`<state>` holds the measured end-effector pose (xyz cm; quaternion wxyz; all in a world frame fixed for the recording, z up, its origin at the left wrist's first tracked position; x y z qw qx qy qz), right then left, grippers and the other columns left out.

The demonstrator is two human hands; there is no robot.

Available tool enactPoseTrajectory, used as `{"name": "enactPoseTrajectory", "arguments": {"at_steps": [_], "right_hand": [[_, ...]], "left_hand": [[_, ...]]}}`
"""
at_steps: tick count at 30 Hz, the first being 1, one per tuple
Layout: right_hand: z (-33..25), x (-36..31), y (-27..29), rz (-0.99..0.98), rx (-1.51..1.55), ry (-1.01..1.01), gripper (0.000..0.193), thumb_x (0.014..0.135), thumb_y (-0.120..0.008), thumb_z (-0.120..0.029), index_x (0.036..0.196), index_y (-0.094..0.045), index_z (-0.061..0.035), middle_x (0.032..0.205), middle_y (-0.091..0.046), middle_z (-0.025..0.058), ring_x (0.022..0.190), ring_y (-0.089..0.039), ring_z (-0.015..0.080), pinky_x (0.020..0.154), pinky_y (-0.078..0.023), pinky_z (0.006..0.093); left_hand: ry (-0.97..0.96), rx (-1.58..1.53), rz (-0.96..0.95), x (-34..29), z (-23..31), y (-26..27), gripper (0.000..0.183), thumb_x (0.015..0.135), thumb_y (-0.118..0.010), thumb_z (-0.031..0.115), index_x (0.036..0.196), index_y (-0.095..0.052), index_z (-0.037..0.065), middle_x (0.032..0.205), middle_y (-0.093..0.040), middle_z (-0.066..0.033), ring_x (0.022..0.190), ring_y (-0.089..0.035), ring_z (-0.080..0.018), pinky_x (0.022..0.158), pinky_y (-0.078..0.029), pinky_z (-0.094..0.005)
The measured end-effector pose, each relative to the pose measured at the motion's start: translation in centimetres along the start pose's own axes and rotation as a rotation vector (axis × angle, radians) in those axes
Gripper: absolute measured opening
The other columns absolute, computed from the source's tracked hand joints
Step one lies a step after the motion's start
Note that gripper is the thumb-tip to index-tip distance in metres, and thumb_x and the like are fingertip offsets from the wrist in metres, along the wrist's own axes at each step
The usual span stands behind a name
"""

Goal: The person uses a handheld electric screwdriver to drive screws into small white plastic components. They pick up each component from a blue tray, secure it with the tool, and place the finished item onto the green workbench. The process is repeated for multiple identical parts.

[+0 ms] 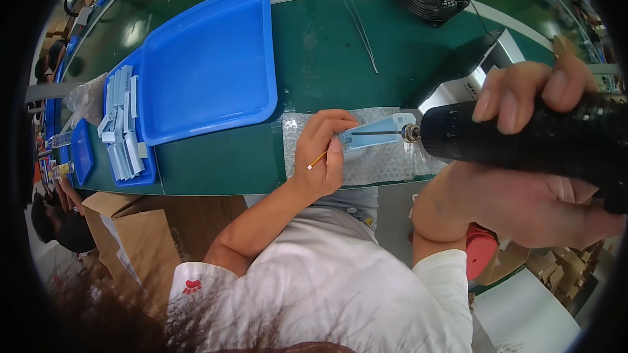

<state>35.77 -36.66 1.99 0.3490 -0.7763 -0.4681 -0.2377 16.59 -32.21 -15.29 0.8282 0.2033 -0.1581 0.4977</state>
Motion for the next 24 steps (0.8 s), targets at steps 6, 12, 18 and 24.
{"name": "enactPoseTrajectory", "arguments": {"at_steps": [6, 12, 18, 24], "right_hand": [[0.9, -0.3, 0.2, 0.005, 0.021, -0.008, 0.069, 0.081, -0.054, -0.067, 0.117, -0.051, -0.008, 0.095, -0.04, 0.0128, 0.071, -0.048, 0.0187, 0.059, -0.042, 0.0312], [1.0, -0.2, -0.2, -0.004, 0.055, -0.026, 0.065, 0.081, -0.056, -0.065, 0.114, -0.051, -0.0089, 0.094, -0.04, 0.0118, 0.07, -0.048, 0.0187, 0.059, -0.042, 0.0309], [1.0, -0.6, -0.7, -0.008, 0.095, -0.041, 0.062, 0.081, -0.057, -0.063, 0.112, -0.052, -0.0098, 0.092, -0.04, 0.0108, 0.07, -0.048, 0.0186, 0.059, -0.042, 0.0305], [0.8, -1.5, -1.1, 0.028, 0.099, -0.075, 0.057, 0.083, -0.057, -0.061, 0.109, -0.05, -0.0118, 0.09, -0.04, 0.0093, 0.069, -0.049, 0.0173, 0.059, -0.042, 0.0296]], "left_hand": [[-0.014, 0.017, -0.007, 0.0, -0.2, 0.1, 0.02, 0.08, -0.046, 0.006, 0.091, -0.06, -0.003, 0.096, -0.06, -0.0175, 0.083, -0.056, -0.0327, 0.074, -0.046, -0.0391], [-0.006, 0.018, -0.01, 0.0, -0.1, 0.2, 0.019, 0.078, -0.048, 0.005, 0.091, -0.06, -0.003, 0.096, -0.06, -0.017, 0.083, -0.055, -0.0336, 0.074, -0.046, -0.0399], [-0.019, 0.049, -0.028, 0.0, -0.2, 0.1, 0.023, 0.083, -0.042, 0.009, 0.092, -0.06, -0.003, 0.097, -0.061, -0.0176, 0.084, -0.057, -0.0294, 0.074, -0.047, -0.0365], [-0.06, 0.045, -0.022, -0.3, -0.3, 0.2, 0.022, 0.083, -0.042, 0.007, 0.092, -0.06, -0.003, 0.097, -0.061, -0.0174, 0.084, -0.057, -0.0291, 0.073, -0.046, -0.0362]]}}
Point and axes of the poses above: each hand's wrist, its own x-axis towards the middle knuckle, its own y-axis out of the back of the hand, z = x × y, the point moved 1 cm from there along x, towards the middle knuckle
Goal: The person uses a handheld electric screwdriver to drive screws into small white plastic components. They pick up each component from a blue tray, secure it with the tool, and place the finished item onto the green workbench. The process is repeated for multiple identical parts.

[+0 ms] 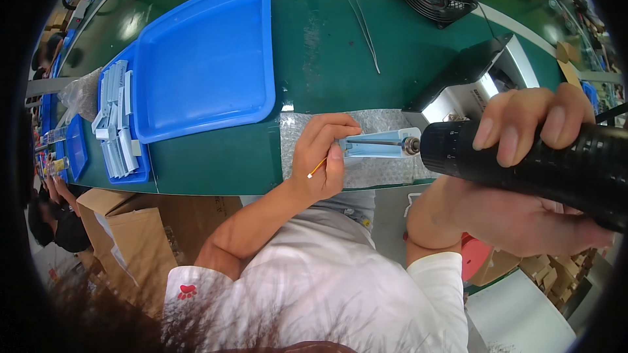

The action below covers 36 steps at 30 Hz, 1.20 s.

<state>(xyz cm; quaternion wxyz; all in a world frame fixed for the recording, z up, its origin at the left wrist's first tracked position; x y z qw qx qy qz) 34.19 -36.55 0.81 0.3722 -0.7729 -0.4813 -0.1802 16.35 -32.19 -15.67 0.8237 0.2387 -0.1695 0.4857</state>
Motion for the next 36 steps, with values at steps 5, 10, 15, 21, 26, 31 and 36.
{"name": "enactPoseTrajectory", "arguments": {"at_steps": [5, 10, 15, 21, 26, 31, 36], "right_hand": [[-0.3, -0.6, -0.7, 0.069, 0.019, -0.043, 0.056, 0.085, -0.053, -0.062, 0.112, -0.048, -0.0135, 0.089, -0.041, 0.0086, 0.066, -0.049, 0.0164, 0.057, -0.044, 0.0299], [-0.5, -1.1, -2.4, 0.122, -0.026, 0.077, 0.063, 0.087, -0.051, -0.059, 0.125, -0.042, -0.0097, 0.088, -0.044, 0.0097, 0.065, -0.049, 0.0175, 0.056, -0.045, 0.0316], [-6.2, 1.3, 1.0, -0.028, 0.11, 0.061, 0.059, 0.089, -0.048, -0.05, 0.123, -0.042, -0.0016, 0.093, -0.051, 0.0134, 0.07, -0.05, 0.0198, 0.063, -0.044, 0.0323], [-6.2, 3.2, 4.4, 0.282, -0.636, 0.187, 0.079, 0.085, -0.036, -0.074, 0.112, -0.046, -0.0009, 0.089, -0.057, 0.0185, 0.065, -0.055, 0.0258, 0.059, -0.047, 0.0383], [-4.4, 2.8, 2.8, 0.35, -0.828, 0.208, 0.089, 0.076, -0.046, -0.079, 0.112, -0.044, 0.0023, 0.088, -0.054, 0.0175, 0.067, -0.053, 0.0261, 0.06, -0.046, 0.0387], [-5.2, 0.9, 4.2, 0.289, -0.434, -0.01, 0.081, 0.079, -0.044, -0.075, 0.109, -0.046, -0.0002, 0.087, -0.049, 0.0134, 0.066, -0.051, 0.0217, 0.055, -0.043, 0.033], [-5.7, 0.0, 1.0, -0.036, 0.141, -0.034, 0.063, 0.081, -0.056, -0.055, 0.108, -0.044, 0.001, 0.093, -0.043, 0.0111, 0.071, -0.049, 0.0179, 0.059, -0.041, 0.0288]], "left_hand": [[-0.019, -0.005, 0.005, 0.0, 0.3, 0.1, 0.021, 0.082, -0.042, 0.003, 0.091, -0.059, -0.003, 0.096, -0.061, -0.0171, 0.083, -0.057, -0.0291, 0.074, -0.046, -0.0356], [-0.012, 0.014, 0.032, 0.2, 0.3, -0.3, 0.021, 0.082, -0.04, 0.0, 0.091, -0.059, -0.004, 0.096, -0.061, -0.0174, 0.083, -0.057, -0.0297, 0.075, -0.047, -0.0358], [0.028, -0.009, 0.049, 0.1, 0.4, -0.8, 0.019, 0.083, -0.042, 0.002, 0.091, -0.059, -0.002, 0.095, -0.061, -0.0165, 0.084, -0.057, -0.0323, 0.076, -0.046, -0.0385], [0.014, 0.006, 0.021, 0.4, 1.3, -1.1, 0.019, 0.084, -0.042, 0.004, 0.092, -0.059, -0.002, 0.095, -0.061, -0.0165, 0.085, -0.057, -0.0321, 0.077, -0.045, -0.0381], [0.013, 0.031, 0.013, 0.0, 0.9, -1.6, 0.02, 0.084, -0.042, 0.004, 0.093, -0.059, -0.002, 0.096, -0.061, -0.0166, 0.086, -0.057, -0.0321, 0.077, -0.046, -0.0383], [-0.032, 0.02, 0.021, -0.1, 0.9, -1.2, 0.02, 0.083, -0.043, 0.003, 0.093, -0.06, -0.001, 0.096, -0.061, -0.016, 0.086, -0.057, -0.0316, 0.077, -0.047, -0.0385], [-0.055, 0.016, 0.025, -0.3, 0.3, -1.2, 0.019, 0.082, -0.044, 0.001, 0.092, -0.06, 0.0, 0.097, -0.06, -0.0149, 0.085, -0.057, -0.0306, 0.075, -0.047, -0.0387]]}}
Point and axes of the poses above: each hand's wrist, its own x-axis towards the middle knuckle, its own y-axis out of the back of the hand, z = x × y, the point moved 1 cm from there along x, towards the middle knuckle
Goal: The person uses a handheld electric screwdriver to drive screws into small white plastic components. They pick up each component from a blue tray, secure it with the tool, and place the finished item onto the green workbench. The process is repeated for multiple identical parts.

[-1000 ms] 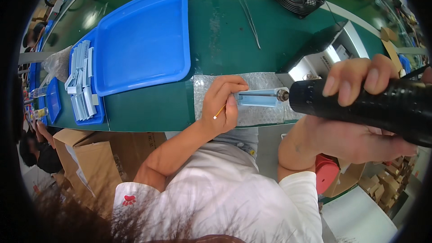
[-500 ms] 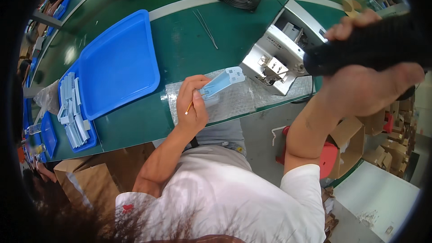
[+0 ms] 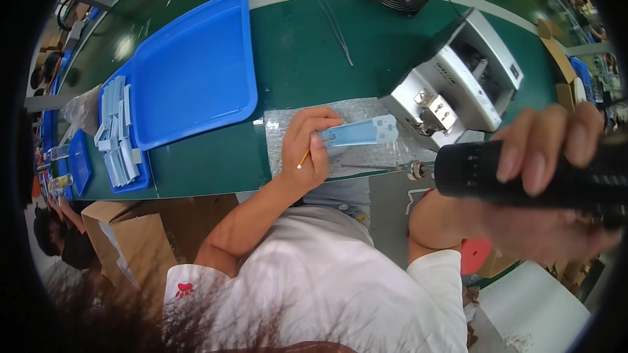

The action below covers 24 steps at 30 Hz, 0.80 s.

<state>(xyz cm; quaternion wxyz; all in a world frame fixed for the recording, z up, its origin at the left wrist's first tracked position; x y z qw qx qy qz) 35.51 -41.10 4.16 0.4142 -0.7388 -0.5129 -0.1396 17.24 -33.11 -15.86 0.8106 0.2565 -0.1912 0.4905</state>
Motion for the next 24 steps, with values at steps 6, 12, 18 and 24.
{"name": "enactPoseTrajectory", "arguments": {"at_steps": [6, 12, 18, 24], "right_hand": [[1.7, 0.1, 0.7, 0.066, -0.209, 0.074, 0.068, 0.08, -0.055, -0.063, 0.107, -0.048, -0.0006, 0.093, -0.04, 0.0126, 0.071, -0.047, 0.0183, 0.059, -0.04, 0.0293], [3.1, -0.3, 0.7, 0.077, -0.212, 0.084, 0.069, 0.079, -0.056, -0.066, 0.11, -0.05, -0.0053, 0.089, -0.039, 0.0126, 0.068, -0.047, 0.0191, 0.056, -0.04, 0.0302], [3.7, -0.3, -0.8, 0.053, -0.218, 0.075, 0.065, 0.079, -0.06, -0.061, 0.11, -0.049, -0.0044, 0.088, -0.038, 0.0113, 0.069, -0.046, 0.0194, 0.059, -0.04, 0.0306], [4.0, -0.3, -1.7, -0.044, -0.035, 0.018, 0.06, 0.083, -0.059, -0.056, 0.11, -0.05, -0.004, 0.089, -0.039, 0.0105, 0.071, -0.047, 0.0198, 0.063, -0.04, 0.0311]], "left_hand": [[0.007, -0.002, 0.016, -0.1, 0.1, 0.2, 0.02, 0.08, -0.045, -0.001, 0.092, -0.06, 0.0, 0.096, -0.06, -0.0147, 0.084, -0.057, -0.0307, 0.074, -0.048, -0.0386], [0.03, -0.047, 0.016, 0.0, 0.1, 0.3, 0.021, 0.076, -0.046, -0.001, 0.092, -0.06, -0.001, 0.096, -0.06, -0.0147, 0.082, -0.057, -0.0307, 0.071, -0.048, -0.0384], [0.028, -0.037, 0.003, 0.1, 0.1, 0.4, 0.021, 0.075, -0.046, -0.001, 0.092, -0.059, -0.001, 0.095, -0.06, -0.0147, 0.081, -0.057, -0.0308, 0.07, -0.048, -0.0384], [0.004, -0.028, 0.001, 0.2, 0.1, 0.3, 0.021, 0.075, -0.046, 0.0, 0.092, -0.059, -0.001, 0.095, -0.06, -0.0143, 0.08, -0.057, -0.0307, 0.069, -0.048, -0.0382]]}}
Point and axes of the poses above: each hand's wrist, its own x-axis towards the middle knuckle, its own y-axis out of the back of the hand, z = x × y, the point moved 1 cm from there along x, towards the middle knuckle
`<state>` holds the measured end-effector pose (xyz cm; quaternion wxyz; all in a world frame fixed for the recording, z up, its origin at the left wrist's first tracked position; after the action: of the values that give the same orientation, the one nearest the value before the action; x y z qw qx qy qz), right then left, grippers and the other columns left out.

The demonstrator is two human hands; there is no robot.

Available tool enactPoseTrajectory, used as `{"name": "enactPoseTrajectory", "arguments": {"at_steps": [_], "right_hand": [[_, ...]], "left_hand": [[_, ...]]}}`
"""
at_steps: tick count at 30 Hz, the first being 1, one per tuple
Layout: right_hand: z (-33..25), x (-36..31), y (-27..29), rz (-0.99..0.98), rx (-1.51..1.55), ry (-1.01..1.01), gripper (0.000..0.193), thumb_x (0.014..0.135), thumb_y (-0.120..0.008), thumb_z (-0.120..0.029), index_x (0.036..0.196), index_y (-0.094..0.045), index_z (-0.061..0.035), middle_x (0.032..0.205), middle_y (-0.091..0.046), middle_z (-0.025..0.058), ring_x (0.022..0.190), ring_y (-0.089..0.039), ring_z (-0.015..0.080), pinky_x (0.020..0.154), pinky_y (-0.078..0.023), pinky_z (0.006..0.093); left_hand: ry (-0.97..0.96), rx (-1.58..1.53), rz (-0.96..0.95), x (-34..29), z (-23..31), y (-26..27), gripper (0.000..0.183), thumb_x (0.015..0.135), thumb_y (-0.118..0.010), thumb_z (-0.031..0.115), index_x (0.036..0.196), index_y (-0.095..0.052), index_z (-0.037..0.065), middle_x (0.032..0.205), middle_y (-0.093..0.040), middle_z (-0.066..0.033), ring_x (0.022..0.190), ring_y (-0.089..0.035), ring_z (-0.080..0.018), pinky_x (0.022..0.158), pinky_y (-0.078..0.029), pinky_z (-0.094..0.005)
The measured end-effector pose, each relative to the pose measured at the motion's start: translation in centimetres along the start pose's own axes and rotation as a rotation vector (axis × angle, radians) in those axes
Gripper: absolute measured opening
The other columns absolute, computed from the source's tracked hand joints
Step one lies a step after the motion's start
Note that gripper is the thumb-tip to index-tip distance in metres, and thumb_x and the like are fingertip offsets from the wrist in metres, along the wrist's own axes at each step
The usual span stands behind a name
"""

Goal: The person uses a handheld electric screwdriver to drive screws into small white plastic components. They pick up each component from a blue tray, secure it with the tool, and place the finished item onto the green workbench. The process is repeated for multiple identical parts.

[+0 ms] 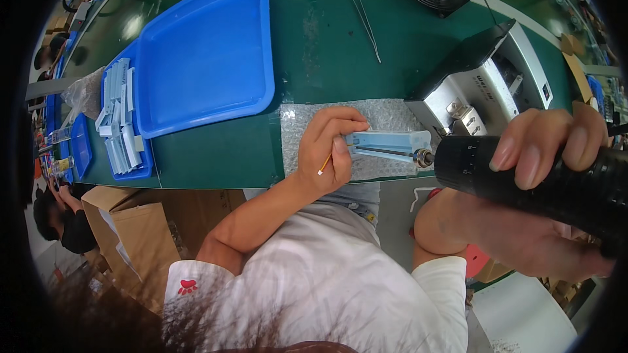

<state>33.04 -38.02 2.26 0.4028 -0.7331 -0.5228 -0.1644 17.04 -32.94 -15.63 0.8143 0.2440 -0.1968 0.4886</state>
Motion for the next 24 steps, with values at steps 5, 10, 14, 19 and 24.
{"name": "enactPoseTrajectory", "arguments": {"at_steps": [5, 10, 14, 19, 24], "right_hand": [[0.3, -0.9, 0.7, -0.011, 0.048, -0.006, 0.054, 0.085, -0.058, -0.054, 0.111, -0.051, -0.007, 0.09, -0.04, 0.0097, 0.072, -0.049, 0.0197, 0.063, -0.041, 0.0318], [-0.6, -1.8, 1.0, 0.064, -0.019, -0.032, 0.05, 0.086, -0.057, -0.053, 0.11, -0.051, -0.0097, 0.089, -0.04, 0.0103, 0.071, -0.05, 0.0197, 0.062, -0.043, 0.0318], [0.1, -1.4, 0.5, 0.214, -0.231, 0.054, 0.058, 0.086, -0.054, -0.058, 0.117, -0.047, -0.01, 0.094, -0.046, 0.0133, 0.067, -0.052, 0.0196, 0.056, -0.043, 0.0302], [-5.0, 0.6, 3.0, 0.02, 0.024, 0.061, 0.058, 0.088, -0.053, -0.049, 0.12, -0.042, -0.0016, 0.098, -0.048, 0.0149, 0.073, -0.049, 0.018, 0.063, -0.043, 0.0297], [-5.5, 2.2, 5.6, 0.369, -0.635, 0.191, 0.073, 0.084, -0.043, -0.066, 0.112, -0.045, 0.0011, 0.092, -0.054, 0.0172, 0.07, -0.052, 0.0239, 0.063, -0.044, 0.0362]], "left_hand": [[0.008, 0.011, -0.034, -0.2, 0.0, 0.1, 0.023, 0.087, -0.038, 0.003, 0.094, -0.059, -0.004, 0.097, -0.059, -0.0185, 0.084, -0.058, -0.0287, 0.074, -0.048, -0.0353], [0.009, 0.01, -0.027, -0.3, 0.0, 0.0, 0.023, 0.087, -0.037, 0.002, 0.094, -0.059, -0.004, 0.097, -0.06, -0.0189, 0.084, -0.058, -0.0298, 0.077, -0.048, -0.0362], [-0.001, 0.02, -0.004, -0.3, -0.2, -0.3, 0.02, 0.085, -0.041, 0.002, 0.094, -0.058, -0.003, 0.097, -0.06, -0.0172, 0.085, -0.057, -0.0316, 0.076, -0.047, -0.0384], [0.026, 0.007, 0.017, -0.2, -0.3, -0.8, 0.019, 0.085, -0.042, 0.004, 0.093, -0.058, -0.002, 0.097, -0.06, -0.0169, 0.087, -0.057, -0.0328, 0.078, -0.046, -0.0396], [0.025, 0.03, -0.022, 0.1, 0.1, -0.8, 0.02, 0.086, -0.041, 0.003, 0.094, -0.059, -0.002, 0.098, -0.06, -0.0173, 0.088, -0.057, -0.0327, 0.08, -0.046, -0.0388]]}}
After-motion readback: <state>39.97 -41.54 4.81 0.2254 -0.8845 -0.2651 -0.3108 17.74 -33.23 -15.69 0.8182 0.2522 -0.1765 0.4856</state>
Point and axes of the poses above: each hand's wrist, its own x-axis towards the middle knuckle, its own y-axis out of the back of the hand, z = x × y, the point moved 1 cm from there along x, towards the middle knuckle
